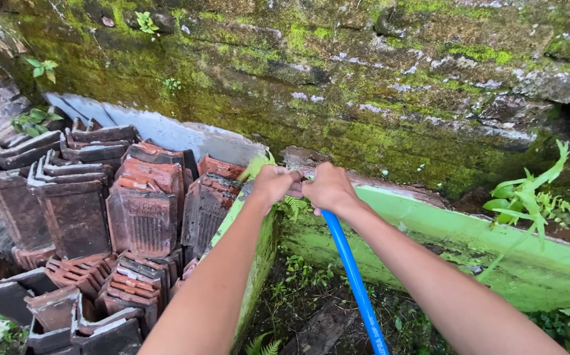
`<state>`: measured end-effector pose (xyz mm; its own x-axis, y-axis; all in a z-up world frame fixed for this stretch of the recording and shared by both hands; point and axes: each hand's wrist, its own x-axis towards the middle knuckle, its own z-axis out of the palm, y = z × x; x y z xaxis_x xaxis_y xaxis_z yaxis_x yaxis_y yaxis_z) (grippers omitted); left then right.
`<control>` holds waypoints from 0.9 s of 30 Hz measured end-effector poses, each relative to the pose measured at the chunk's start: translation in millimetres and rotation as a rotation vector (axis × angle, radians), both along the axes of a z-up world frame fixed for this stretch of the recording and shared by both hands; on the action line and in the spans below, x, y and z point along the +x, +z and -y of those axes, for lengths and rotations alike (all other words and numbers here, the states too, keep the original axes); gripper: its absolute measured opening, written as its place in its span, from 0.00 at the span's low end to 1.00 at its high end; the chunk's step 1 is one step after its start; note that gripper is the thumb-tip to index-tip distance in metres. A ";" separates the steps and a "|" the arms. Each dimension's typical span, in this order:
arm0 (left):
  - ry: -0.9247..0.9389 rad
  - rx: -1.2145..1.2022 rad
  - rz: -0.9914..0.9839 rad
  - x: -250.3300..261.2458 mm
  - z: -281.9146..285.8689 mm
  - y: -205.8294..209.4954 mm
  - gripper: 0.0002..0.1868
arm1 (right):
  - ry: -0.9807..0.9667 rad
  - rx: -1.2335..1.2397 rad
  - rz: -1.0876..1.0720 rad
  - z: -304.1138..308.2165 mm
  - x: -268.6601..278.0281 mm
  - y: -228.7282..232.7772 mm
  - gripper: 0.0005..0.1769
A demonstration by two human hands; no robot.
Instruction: Repair or adjust an outdoor water pipe and hose connection near a brick wall.
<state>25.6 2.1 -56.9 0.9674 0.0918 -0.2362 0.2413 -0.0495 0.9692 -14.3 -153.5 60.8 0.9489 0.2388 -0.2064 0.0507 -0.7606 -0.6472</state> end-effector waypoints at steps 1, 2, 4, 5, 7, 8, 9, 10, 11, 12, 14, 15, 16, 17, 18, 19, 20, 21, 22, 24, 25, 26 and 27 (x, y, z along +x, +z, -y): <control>-0.001 -0.001 -0.001 -4.5 3.9 5.9 0.12 | -0.001 -0.001 -0.001 0.4 0.6 -1.4 0.11; 0.047 0.003 0.037 -8.9 7.7 11.8 0.12 | 0.004 -0.006 -0.003 0.7 1.2 -2.6 0.11; 0.095 0.007 0.073 -17.1 13.3 23.8 0.12 | 0.007 -0.010 -0.007 -0.1 2.3 -5.7 0.11; 0.128 0.055 0.054 -20.6 15.6 29.6 0.11 | 0.011 -0.016 -0.006 -0.8 2.9 -7.7 0.12; 0.159 0.103 0.033 -23.5 16.4 33.1 0.11 | 0.012 -0.023 -0.005 -3.4 2.2 -9.2 0.12; 0.163 0.081 0.026 -22.8 14.7 30.9 0.10 | 0.009 -0.031 -0.015 -5.3 0.9 -8.6 0.12; 0.165 0.058 0.020 -21.8 14.1 28.6 0.09 | 0.005 -0.041 -0.025 -6.4 -0.3 -7.9 0.12; 0.162 0.057 0.019 -22.3 10.9 27.0 0.09 | 0.002 -0.043 -0.026 -8.9 0.1 -10.8 0.12; 0.152 0.035 0.014 -22.8 7.4 25.5 0.09 | 0.009 -0.051 -0.041 -11.5 0.4 -13.9 0.13; 0.143 0.014 0.009 -23.3 3.9 24.0 0.09 | 0.016 -0.058 -0.056 -14.2 0.7 -17.0 0.14; 0.132 -0.008 -0.002 -21.9 -6.5 17.8 0.11 | 0.027 -0.063 -0.046 -17.5 -0.8 -15.8 0.14; 0.124 -0.031 -0.014 -22.1 -11.8 14.1 0.12 | 0.042 -0.068 -0.036 -19.4 -2.2 -15.8 0.15; 0.122 -0.031 -0.018 -24.9 -12.2 16.2 0.12 | 0.041 -0.068 -0.040 -20.2 -1.7 -16.8 0.15; 0.109 -0.026 -0.031 -27.3 -13.3 18.8 0.14 | 0.048 -0.081 -0.027 -21.7 -0.8 -17.5 0.14; 0.096 -0.022 -0.045 -29.8 -14.6 21.5 0.15 | 0.056 -0.094 -0.015 -23.3 0.0 -18.0 0.13; 0.098 -0.021 -0.045 -33.2 -14.3 25.1 0.15 | 0.057 -0.092 -0.015 -23.6 1.1 -20.0 0.13; 0.083 0.005 -0.058 -36.8 -14.2 29.0 0.16 | 0.063 -0.104 -0.024 -24.1 2.1 -21.8 0.13; 0.069 0.031 -0.069 -39.7 -14.4 33.8 0.17 | 0.069 -0.116 -0.030 -24.9 3.6 -22.7 0.12; 0.071 0.032 -0.066 -40.3 -13.9 33.7 0.17 | 0.071 -0.115 -0.028 -25.3 2.6 -20.9 0.12; 0.053 0.028 -0.076 -39.8 -11.5 34.4 0.16 | 0.083 -0.150 -0.016 -24.6 1.8 -16.5 0.13; 0.051 0.026 -0.073 -37.9 -9.7 35.7 0.16 | 0.081 -0.151 -0.014 -23.6 1.6 -15.3 0.13; 0.037 0.036 -0.086 -36.2 -7.7 36.9 0.17 | 0.078 -0.174 -0.005 -22.5 1.4 -14.3 0.14; 0.024 0.043 -0.099 -34.9 -5.3 37.8 0.17 | 0.076 -0.199 0.004 -21.0 0.9 -13.4 0.15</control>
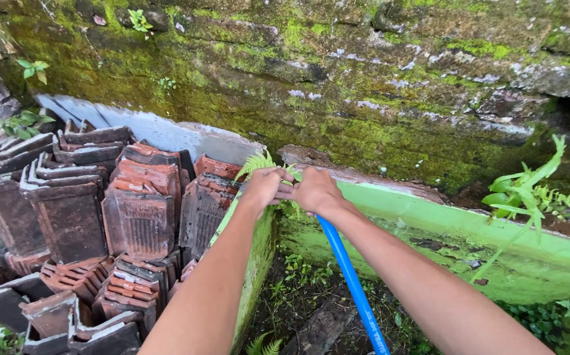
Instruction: Repair or adjust an outdoor water pipe and hose connection near a brick wall.
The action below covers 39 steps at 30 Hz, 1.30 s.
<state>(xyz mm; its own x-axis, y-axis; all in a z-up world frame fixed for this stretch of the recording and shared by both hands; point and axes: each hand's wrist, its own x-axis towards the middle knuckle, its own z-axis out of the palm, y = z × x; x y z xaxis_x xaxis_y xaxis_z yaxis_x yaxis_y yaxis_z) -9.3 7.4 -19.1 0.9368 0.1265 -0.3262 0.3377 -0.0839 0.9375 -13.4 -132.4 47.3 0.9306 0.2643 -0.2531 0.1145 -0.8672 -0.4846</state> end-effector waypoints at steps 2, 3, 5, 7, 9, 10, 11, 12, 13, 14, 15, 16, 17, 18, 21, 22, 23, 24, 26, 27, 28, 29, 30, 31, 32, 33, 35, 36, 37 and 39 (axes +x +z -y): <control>-0.027 0.023 -0.019 -0.8 4.7 8.7 0.18 | -0.018 0.013 -0.018 5.8 8.5 -10.8 0.15; -0.053 0.048 -0.039 -2.0 6.6 13.1 0.19 | -0.034 0.028 -0.038 8.2 12.3 -16.2 0.15; -0.074 0.080 -0.051 -0.4 8.4 17.0 0.19 | -0.060 0.065 -0.058 18.1 20.0 -17.5 0.13; -0.096 0.114 -0.066 -0.5 10.6 16.0 0.20 | -0.086 0.104 -0.080 29.5 22.0 -13.4 0.12; -0.110 0.287 -0.089 -0.6 12.9 10.6 0.17 | -0.074 0.098 -0.046 42.0 20.3 -2.1 0.13; -0.112 0.287 -0.086 -1.2 11.5 5.8 0.17 | -0.076 0.098 -0.044 47.2 20.1 0.0 0.13; -0.142 0.480 -0.069 -1.8 10.2 1.0 0.16 | -0.062 0.084 -0.020 52.5 19.7 1.9 0.14; -0.170 0.674 -0.052 -2.4 8.3 -3.2 0.15 | -0.047 0.070 0.004 57.2 19.5 4.2 0.15; -0.169 0.675 -0.049 -5.4 6.1 0.1 0.15 | -0.048 0.071 0.007 59.2 19.1 2.2 0.15; -0.158 0.796 -0.011 -7.3 5.3 4.0 0.15 | -0.048 0.073 0.031 62.5 19.4 1.0 0.15; -0.146 0.917 0.027 -9.1 4.5 7.8 0.15 | -0.049 0.075 0.055 65.9 19.7 -0.1 0.16; -0.148 0.916 0.033 -10.0 5.3 12.8 0.15 | -0.053 0.074 0.059 66.5 17.9 2.6 0.16; -0.112 0.900 0.037 -10.9 6.1 17.7 0.14 | -0.063 0.101 0.075 67.1 16.1 5.1 0.15; -0.075 0.881 0.037 -13.3 7.0 21.0 0.14 | -0.070 0.126 0.089 67.7 13.5 6.5 0.15; -0.034 0.819 0.022 -27.0 22.0 41.7 0.14 | -0.069 0.194 0.086 70.2 10.4 12.1 0.14; -0.031 0.812 0.016 -23.0 25.1 33.9 0.14 | -0.065 0.187 0.081 71.9 9.2 13.2 0.14; -0.022 0.800 0.038 -19.1 27.7 26.2 0.13 | -0.066 0.223 0.085 73.1 8.1 14.5 0.14; -0.010 0.797 0.061 -14.9 25.9 20.5 0.13 | -0.066 0.268 0.089 70.3 7.3 16.0 0.14; -0.003 0.797 0.085 -19.2 30.4 23.4 0.13 | -0.065 0.285 0.093 66.1 -0.9 19.4 0.14; -0.001 0.794 0.114 -20.2 31.9 26.2 0.14 | -0.068 0.299 0.101 63.3 -4.1 22.2 0.14; 0.001 0.800 0.115 -21.6 30.1 25.9 0.14 | -0.067 0.305 0.102 60.9 -5.4 20.3 0.14; 0.015 0.797 0.132 -22.5 28.2 25.8 0.15 | -0.065 0.302 0.099 58.5 -6.2 18.6 0.13; 0.027 0.792 0.153 -21.5 28.3 26.5 0.15 | -0.066 0.295 0.099 57.9 -5.8 18.1 0.12; 0.027 0.795 0.158 -23.0 26.3 29.2 0.15 | -0.068 0.298 0.104 56.3 -5.9 19.3 0.12; 0.033 0.761 0.138 -25.0 26.2 30.1 0.15 | -0.071 0.303 0.094 56.2 -6.6 19.2 0.11; 0.038 0.728 0.118 -26.7 25.9 30.7 0.16 | -0.075 0.308 0.083 56.1 -7.0 18.7 0.11; 0.045 0.682 0.092 -25.4 20.7 25.8 0.16 | -0.074 0.321 0.062 57.7 -1.9 14.5 0.11; 0.055 0.637 0.064 -26.0 16.4 22.9 0.16 | -0.068 0.335 0.040 56.7 0.2 11.7 0.11; 0.056 0.638 0.061 -24.5 12.6 16.7 0.16 | -0.067 0.336 0.038 55.3 -1.5 12.2 0.11; 0.094 0.707 0.114 -20.2 4.3 6.4 0.15 | -0.085 0.357 -0.008 51.9 -3.4 15.1 0.11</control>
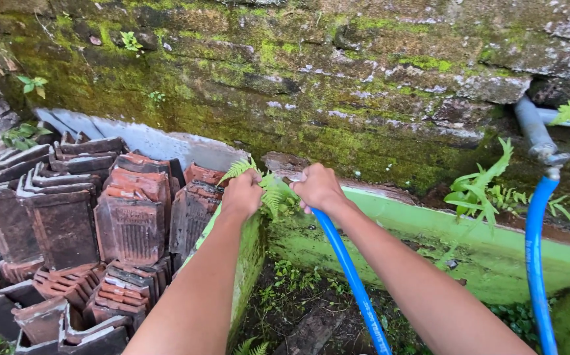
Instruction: Repair or adjust an outdoor water pipe and hose connection near a brick wall.
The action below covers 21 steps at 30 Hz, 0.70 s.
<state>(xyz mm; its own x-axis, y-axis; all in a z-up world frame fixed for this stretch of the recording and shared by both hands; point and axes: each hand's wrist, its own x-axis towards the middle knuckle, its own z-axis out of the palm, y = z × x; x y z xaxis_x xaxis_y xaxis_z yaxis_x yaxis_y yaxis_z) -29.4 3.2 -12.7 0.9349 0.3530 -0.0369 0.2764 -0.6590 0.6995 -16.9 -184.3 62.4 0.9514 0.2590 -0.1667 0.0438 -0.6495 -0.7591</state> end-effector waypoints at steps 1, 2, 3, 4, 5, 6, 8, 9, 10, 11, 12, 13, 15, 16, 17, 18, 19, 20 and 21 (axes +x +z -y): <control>0.004 0.001 0.000 -1.3 -0.6 2.4 0.15 | 0.004 0.001 0.000 -1.3 -0.4 -0.4 0.11; 0.015 0.076 0.024 -2.6 -1.2 4.7 0.15 | -0.009 -0.005 0.003 -2.6 -0.9 -0.8 0.12; 0.028 0.152 0.049 -4.4 -2.4 7.0 0.14 | -0.020 -0.011 0.006 -4.5 -1.5 -1.3 0.12; 0.034 0.154 0.048 -7.7 -2.1 13.1 0.14 | -0.014 -0.009 0.006 -7.7 -0.5 -2.2 0.12; 0.044 0.179 0.055 -10.5 -0.2 18.7 0.13 | -0.012 -0.025 0.017 -9.3 0.4 -3.4 0.12; 0.053 0.205 0.062 -13.3 1.9 24.2 0.12 | -0.010 -0.041 0.029 -10.7 1.3 -4.7 0.13; 0.048 0.198 0.052 -7.8 3.5 21.6 0.12 | 0.000 -0.060 0.035 -12.0 3.0 -7.9 0.12; 0.043 0.192 0.043 -5.5 3.9 20.5 0.13 | 0.011 -0.077 0.043 -13.1 3.6 -9.5 0.12; 0.044 0.192 0.042 -5.4 5.2 19.1 0.13 | 0.012 -0.077 0.041 -13.0 3.5 -10.1 0.12; 0.031 0.191 0.034 -5.2 5.9 18.2 0.14 | 0.021 -0.096 0.056 -13.6 3.6 -10.4 0.12; 0.019 0.191 0.027 -5.0 6.6 17.4 0.15 | 0.030 -0.115 0.071 -14.1 3.7 -10.7 0.12; 0.020 0.191 0.027 -5.1 6.4 17.3 0.15 | 0.031 -0.114 0.071 -13.9 2.8 -9.2 0.12; 0.001 0.196 0.032 -5.1 7.3 17.2 0.17 | 0.026 -0.145 0.066 -12.3 1.1 -5.9 0.11; -0.001 0.196 0.033 -4.9 7.0 17.1 0.17 | 0.024 -0.146 0.066 -11.2 2.2 -6.0 0.11; -0.010 0.198 0.026 -4.7 7.0 16.9 0.17 | 0.029 -0.160 0.051 -9.9 3.4 -6.0 0.12; -0.019 0.201 0.019 -4.5 7.1 16.8 0.18 | 0.033 -0.175 0.035 -8.4 4.5 -6.1 0.12; -0.021 0.201 0.019 -4.5 7.7 16.9 0.18 | 0.032 -0.174 0.035 -7.2 6.4 -8.0 0.12; -0.025 0.202 0.001 -4.5 8.3 17.1 0.19 | 0.050 -0.202 0.027 -6.1 8.2 -9.8 0.12; -0.030 0.204 -0.016 -4.3 8.8 17.5 0.20 | 0.067 -0.230 0.020 -4.9 10.2 -11.4 0.12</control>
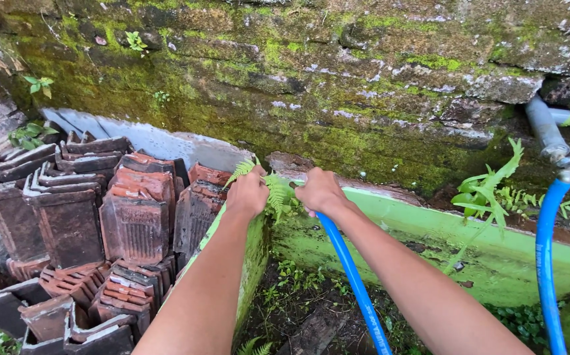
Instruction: Repair or adjust an outdoor water pipe and hose connection near a brick wall.
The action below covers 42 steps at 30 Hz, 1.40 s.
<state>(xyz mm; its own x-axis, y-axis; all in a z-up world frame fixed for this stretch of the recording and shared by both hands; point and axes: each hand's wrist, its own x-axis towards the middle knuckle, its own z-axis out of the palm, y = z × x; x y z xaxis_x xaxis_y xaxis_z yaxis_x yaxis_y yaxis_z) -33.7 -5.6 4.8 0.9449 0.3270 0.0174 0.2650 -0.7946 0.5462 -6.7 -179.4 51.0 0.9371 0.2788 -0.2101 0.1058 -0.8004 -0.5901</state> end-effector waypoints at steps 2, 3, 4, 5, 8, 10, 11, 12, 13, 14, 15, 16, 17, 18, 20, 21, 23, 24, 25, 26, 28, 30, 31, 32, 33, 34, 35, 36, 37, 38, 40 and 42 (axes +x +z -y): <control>-0.003 -0.004 -0.017 -0.1 2.5 2.9 0.20 | 0.005 -0.007 -0.003 1.9 -0.5 0.7 0.12; -0.005 -0.009 -0.034 0.0 3.9 4.3 0.20 | 0.012 -0.015 -0.006 3.0 -0.7 0.9 0.11; -0.006 -0.009 -0.034 -0.7 5.7 6.5 0.20 | 0.011 -0.015 -0.006 3.9 -1.9 2.5 0.11; -0.013 -0.005 -0.046 -1.4 7.5 8.7 0.21 | 0.009 -0.007 -0.007 4.7 -3.1 4.1 0.11; -0.037 0.009 -0.076 -1.8 12.9 10.8 0.22 | 0.012 -0.025 -0.005 7.3 -4.4 7.0 0.11; -0.056 0.021 -0.092 1.4 14.7 8.2 0.22 | 0.014 -0.048 -0.002 8.4 -4.0 8.2 0.12; -0.083 0.030 -0.097 4.1 15.0 5.3 0.22 | 0.012 -0.061 -0.012 8.8 -3.8 8.6 0.12; -0.110 0.039 -0.103 6.6 15.7 2.0 0.22 | 0.010 -0.076 -0.023 9.6 -3.8 8.6 0.12; -0.113 0.040 -0.103 7.7 16.7 1.8 0.22 | 0.007 -0.075 -0.024 9.3 -3.8 8.8 0.12; -0.129 0.049 -0.105 8.7 17.9 1.3 0.21 | 0.000 -0.075 -0.042 9.1 -3.7 9.1 0.11; -0.145 0.059 -0.106 9.8 18.8 0.8 0.20 | -0.007 -0.075 -0.061 8.5 -3.6 9.4 0.11; -0.144 0.058 -0.107 10.0 19.8 1.5 0.20 | -0.006 -0.077 -0.062 8.6 -5.0 11.1 0.11; -0.143 0.057 -0.124 10.2 20.7 2.2 0.20 | -0.006 -0.091 -0.070 8.4 -6.5 12.9 0.11; -0.139 0.057 -0.140 10.2 20.8 3.0 0.19 | -0.003 -0.104 -0.079 7.5 -7.9 14.6 0.11; -0.138 0.054 -0.144 7.6 20.0 3.8 0.18 | 0.005 -0.125 -0.083 6.6 -11.0 16.6 0.11; -0.139 0.052 -0.146 6.6 20.1 4.4 0.18 | 0.011 -0.145 -0.087 6.5 -12.4 17.9 0.12; -0.139 0.053 -0.142 8.0 19.4 3.7 0.18 | 0.016 -0.169 -0.094 6.9 -10.1 14.9 0.13; -0.140 0.055 -0.138 8.2 19.2 3.2 0.18 | 0.020 -0.192 -0.103 7.2 -9.4 13.1 0.14; -0.141 0.055 -0.138 9.0 18.2 1.6 0.18 | 0.020 -0.192 -0.103 7.9 -7.3 9.9 0.14; -0.141 0.054 -0.142 10.2 17.7 0.0 0.18 | 0.022 -0.209 -0.108 9.1 -4.9 6.7 0.14; -0.143 0.053 -0.145 12.7 16.7 -2.8 0.18 | 0.023 -0.226 -0.113 11.5 -3.6 5.4 0.15; -0.148 0.050 -0.149 14.8 15.0 -5.2 0.17 | 0.004 -0.219 -0.117 13.4 -6.0 9.1 0.14; -0.148 0.050 -0.148 12.6 15.3 -3.2 0.17 | 0.003 -0.219 -0.117 14.2 -6.7 11.1 0.14; -0.146 0.052 -0.149 11.0 15.8 -0.7 0.17 | -0.015 -0.212 -0.125 15.1 -7.1 13.5 0.14; -0.145 0.054 -0.150 9.3 16.4 1.9 0.17 | -0.034 -0.205 -0.132 16.1 -7.6 16.0 0.14; -0.146 0.054 -0.148 11.2 16.5 -0.3 0.17 | -0.036 -0.205 -0.130 19.7 -4.9 13.2 0.14; -0.143 0.045 -0.156 13.2 16.7 -2.4 0.17 | -0.013 -0.237 -0.121 23.3 -2.3 10.5 0.16; -0.141 0.038 -0.164 15.0 16.7 -4.5 0.17 | 0.010 -0.269 -0.113 26.8 0.2 7.6 0.17; -0.143 0.039 -0.163 15.1 18.0 -4.4 0.17 | 0.007 -0.268 -0.113 30.7 2.6 5.9 0.17; -0.148 0.029 -0.179 14.8 19.6 -4.8 0.16 | 0.036 -0.311 -0.102 34.9 4.6 3.8 0.18; -0.155 0.019 -0.196 14.4 23.3 -4.4 0.16 | 0.062 -0.355 -0.092 42.0 8.3 0.3 0.19; -0.180 0.030 -0.210 14.3 27.8 -2.5 0.16 | 0.067 -0.385 -0.090 48.0 12.1 -1.9 0.20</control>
<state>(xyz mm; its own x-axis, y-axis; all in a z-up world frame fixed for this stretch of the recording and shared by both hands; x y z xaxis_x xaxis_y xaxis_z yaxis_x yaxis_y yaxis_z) -19.3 -33.4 2.3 0.9716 0.1563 -0.1777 0.2233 -0.8543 0.4695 5.4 -227.3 49.2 0.8928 0.2232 -0.3913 0.1265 -0.9579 -0.2578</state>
